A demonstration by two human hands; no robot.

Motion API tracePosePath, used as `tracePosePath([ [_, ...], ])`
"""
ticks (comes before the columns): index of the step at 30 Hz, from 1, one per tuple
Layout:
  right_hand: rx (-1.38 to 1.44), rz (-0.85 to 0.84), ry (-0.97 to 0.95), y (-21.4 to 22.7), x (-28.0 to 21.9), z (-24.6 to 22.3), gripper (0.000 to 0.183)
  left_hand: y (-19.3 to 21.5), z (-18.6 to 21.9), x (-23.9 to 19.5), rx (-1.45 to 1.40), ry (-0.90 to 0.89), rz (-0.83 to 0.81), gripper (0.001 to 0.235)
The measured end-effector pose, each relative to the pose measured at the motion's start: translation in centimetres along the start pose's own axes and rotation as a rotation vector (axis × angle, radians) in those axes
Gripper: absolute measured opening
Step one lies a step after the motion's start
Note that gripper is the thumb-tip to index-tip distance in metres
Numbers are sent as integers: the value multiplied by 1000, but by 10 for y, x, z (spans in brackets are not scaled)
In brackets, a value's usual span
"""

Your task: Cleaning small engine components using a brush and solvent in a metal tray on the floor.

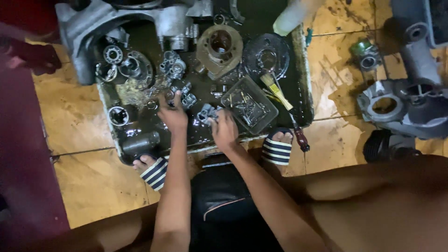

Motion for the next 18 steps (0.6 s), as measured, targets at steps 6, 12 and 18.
tracePosePath([
  [6, -25, 28, 66, -6, -3, 4, 29, -6, 31, -28, 175, 1, -130, 63],
  [12, 53, -181, -66, 23, 5, -16, 28, -3, 39, -41, 153, -29, -2, 71],
  [18, 15, -159, 63, 22, 10, -26, 32, -49, -12, 1, 100, -97, 100, 71],
])
Point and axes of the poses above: each hand's wrist, its own x-axis towards the middle knuckle, its own y-axis out of the back of the hand, z = x × y, the point moved 4 cm from there along x, towards the middle knuckle, and after that the axes turned 12 degrees about y, right-handed, at the moved point
